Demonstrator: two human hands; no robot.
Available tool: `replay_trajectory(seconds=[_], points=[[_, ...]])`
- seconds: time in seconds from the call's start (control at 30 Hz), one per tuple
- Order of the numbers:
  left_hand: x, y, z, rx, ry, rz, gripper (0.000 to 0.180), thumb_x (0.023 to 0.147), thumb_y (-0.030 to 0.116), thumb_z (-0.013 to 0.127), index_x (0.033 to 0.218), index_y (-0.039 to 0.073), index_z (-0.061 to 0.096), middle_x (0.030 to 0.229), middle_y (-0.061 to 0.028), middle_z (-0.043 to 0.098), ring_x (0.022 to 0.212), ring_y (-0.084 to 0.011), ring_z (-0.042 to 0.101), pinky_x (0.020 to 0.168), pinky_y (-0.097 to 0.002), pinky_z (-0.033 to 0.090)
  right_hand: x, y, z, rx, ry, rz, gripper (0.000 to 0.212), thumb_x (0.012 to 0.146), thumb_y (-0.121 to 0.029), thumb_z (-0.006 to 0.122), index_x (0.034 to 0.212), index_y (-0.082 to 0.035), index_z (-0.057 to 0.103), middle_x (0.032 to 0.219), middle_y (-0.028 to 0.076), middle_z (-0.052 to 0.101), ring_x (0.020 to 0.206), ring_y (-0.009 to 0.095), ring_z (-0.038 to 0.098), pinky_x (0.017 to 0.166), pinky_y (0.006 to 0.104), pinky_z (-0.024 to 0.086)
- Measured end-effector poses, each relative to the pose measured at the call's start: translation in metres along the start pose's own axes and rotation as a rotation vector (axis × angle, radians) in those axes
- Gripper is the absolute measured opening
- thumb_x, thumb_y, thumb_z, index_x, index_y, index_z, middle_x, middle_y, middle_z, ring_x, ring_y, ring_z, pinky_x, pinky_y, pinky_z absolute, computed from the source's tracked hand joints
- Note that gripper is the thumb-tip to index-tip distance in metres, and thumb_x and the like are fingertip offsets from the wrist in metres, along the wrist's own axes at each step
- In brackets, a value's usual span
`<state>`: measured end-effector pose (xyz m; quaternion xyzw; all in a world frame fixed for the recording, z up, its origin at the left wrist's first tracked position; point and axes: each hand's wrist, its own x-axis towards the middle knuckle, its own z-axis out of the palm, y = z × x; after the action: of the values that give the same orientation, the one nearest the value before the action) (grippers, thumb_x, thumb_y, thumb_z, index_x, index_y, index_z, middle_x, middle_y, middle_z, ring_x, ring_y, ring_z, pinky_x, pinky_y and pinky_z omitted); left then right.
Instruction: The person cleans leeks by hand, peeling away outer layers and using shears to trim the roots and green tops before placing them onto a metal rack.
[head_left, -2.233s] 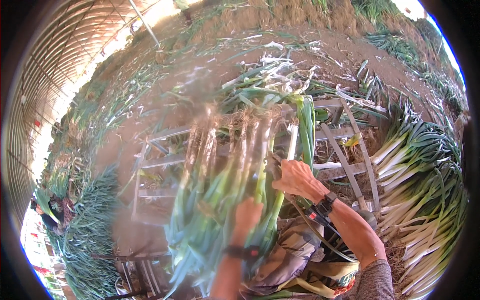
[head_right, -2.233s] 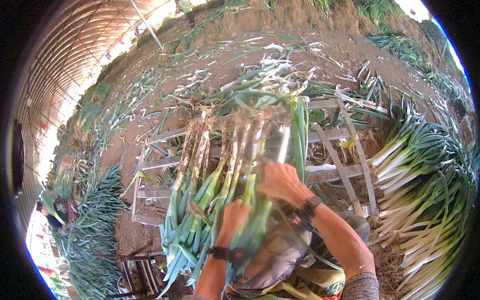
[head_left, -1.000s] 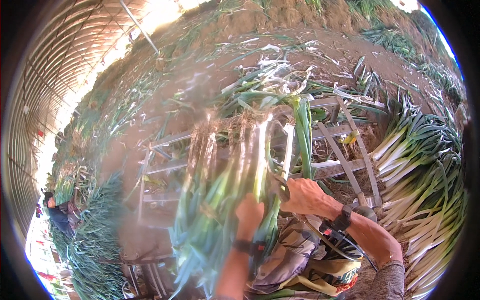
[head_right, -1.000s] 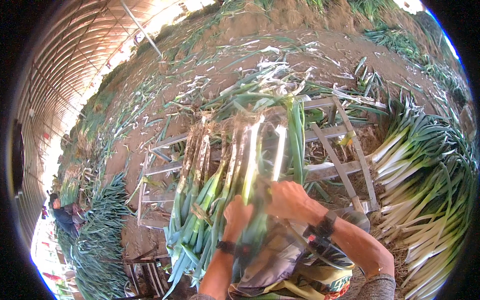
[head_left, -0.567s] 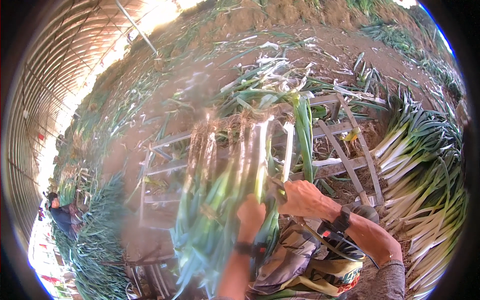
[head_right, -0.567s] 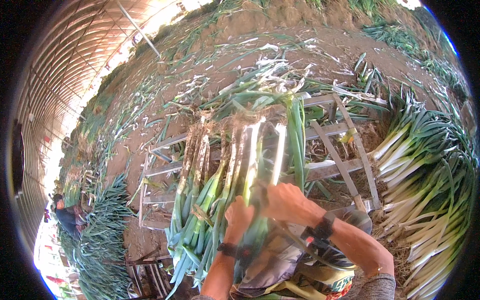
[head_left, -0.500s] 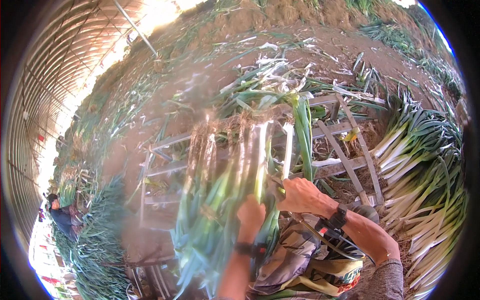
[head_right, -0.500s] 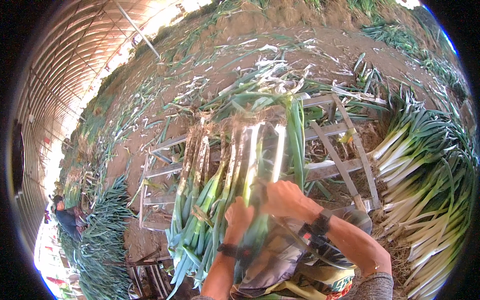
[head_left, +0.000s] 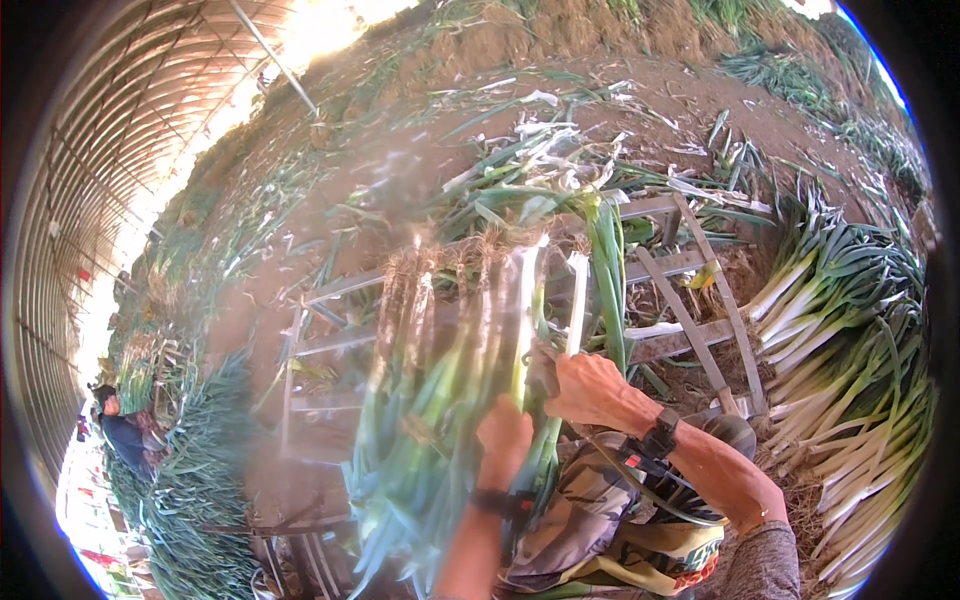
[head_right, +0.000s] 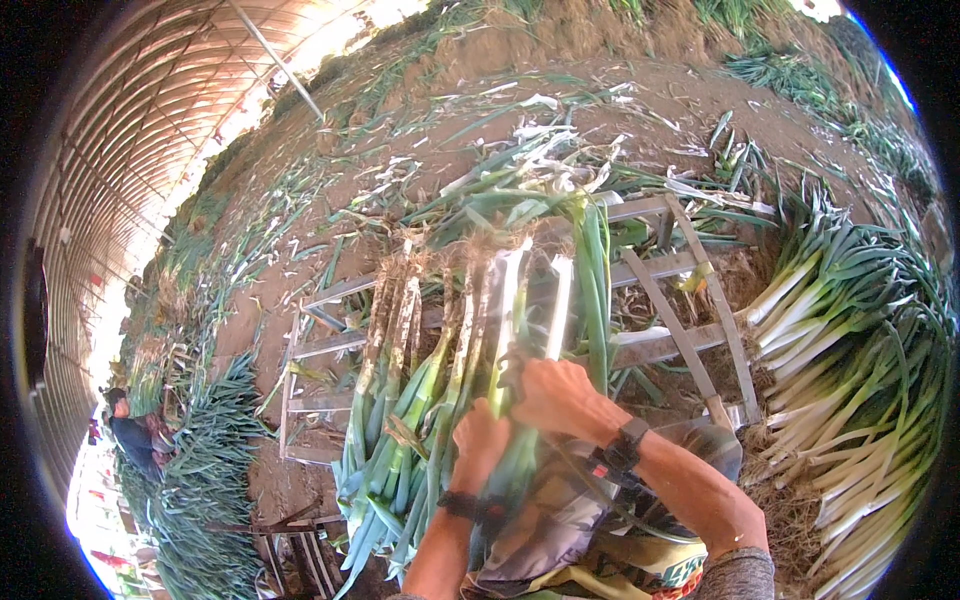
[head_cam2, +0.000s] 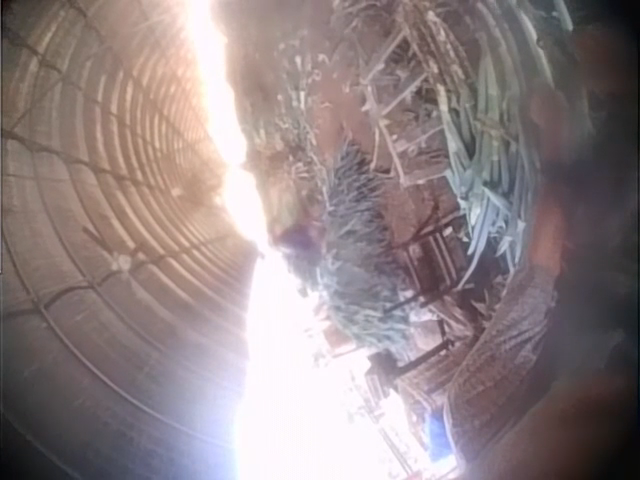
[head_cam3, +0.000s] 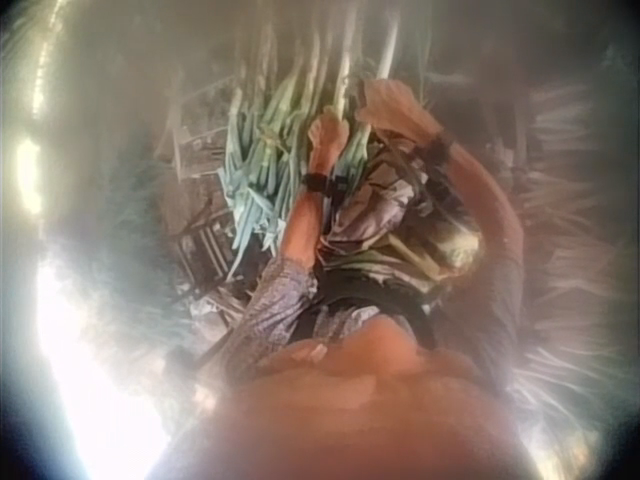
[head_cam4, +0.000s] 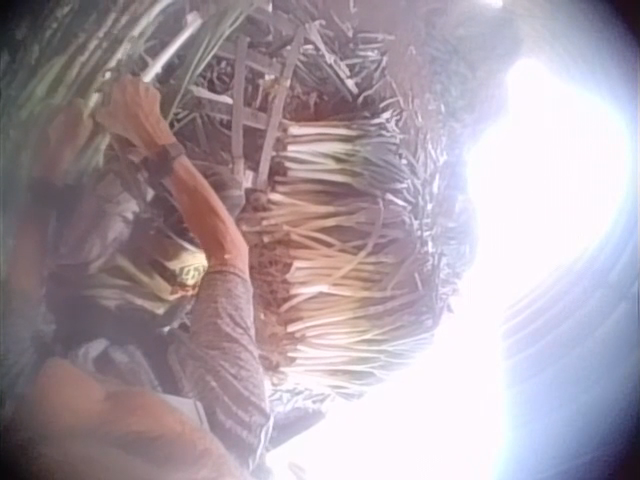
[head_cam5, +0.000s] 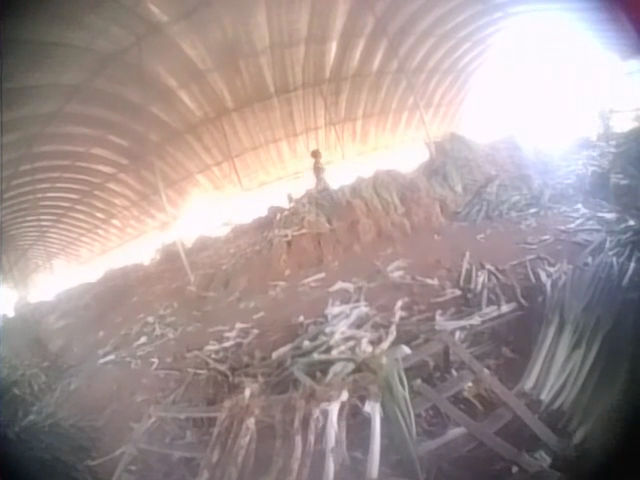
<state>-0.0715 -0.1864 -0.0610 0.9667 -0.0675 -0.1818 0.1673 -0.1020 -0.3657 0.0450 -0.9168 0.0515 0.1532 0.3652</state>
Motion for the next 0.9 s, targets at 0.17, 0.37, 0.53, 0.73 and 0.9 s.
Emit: replay_trajectory(seconds=[0.17,0.37,0.53,0.73,0.9], points=[[-0.002,0.004,-0.005,-0.034,-0.046,-0.014,0.039,0.086,0.024,0.058,0.113,-0.003,0.054,0.103,-0.0304,0.066,0.100,-0.0461,0.063,0.088,-0.0534,0.046,0.018,0.006,-0.011,-0.093,0.039,0.056,0.028,0.068,-0.019,0.063,0.082,0.005,0.066,0.076,0.025,0.067,0.066,0.037,0.067,0.066,0.0440,0.055],[-0.003,0.005,-0.007,-0.077,-0.061,-0.022,0.043,0.087,0.027,0.059,0.117,-0.003,0.053,0.107,-0.0304,0.066,0.103,-0.0462,0.062,0.092,-0.0516,0.046,0.040,0.025,-0.017,-0.084,0.222,0.004,0.033,0.070,-0.023,0.064,0.081,0.008,0.065,0.073,0.026,0.066,0.064,0.038,0.067,0.063,0.0446,0.054],[0.005,-0.017,-0.003,-0.098,-0.015,0.041,0.050,0.086,0.033,0.063,0.118,-0.004,0.053,0.106,-0.0309,0.066,0.100,-0.0475,0.062,0.087,-0.0515,0.049,-0.005,0.014,-0.021,0.009,0.039,-0.035,0.037,0.070,-0.026,0.065,0.081,0.009,0.064,0.069,0.026,0.064,0.063,0.039,0.066,0.063,0.0454,0.054],[0.002,-0.023,0.000,-0.205,0.044,0.132,0.051,0.089,0.040,0.060,0.117,-0.003,0.053,0.101,-0.0321,0.065,0.097,-0.0487,0.063,0.085,-0.0551,0.048,-0.025,0.007,-0.025,-0.039,0.022,-0.046,0.043,0.070,-0.033,0.067,0.082,0.008,0.062,0.073,0.026,0.065,0.067,0.040,0.065,0.067,0.0465,0.054],[-0.012,-0.018,0.012,-0.106,-0.055,0.112,0.048,0.092,0.043,0.056,0.116,0.001,0.053,0.100,-0.0308,0.066,0.096,-0.0494,0.062,0.084,-0.0561,0.048,-0.043,0.015,-0.026,-0.153,-0.002,-0.025,0.054,0.070,-0.039,0.067,0.093,0.009,0.059,0.083,0.025,0.065,0.076,0.043,0.064,0.075,0.0483,0.052]])
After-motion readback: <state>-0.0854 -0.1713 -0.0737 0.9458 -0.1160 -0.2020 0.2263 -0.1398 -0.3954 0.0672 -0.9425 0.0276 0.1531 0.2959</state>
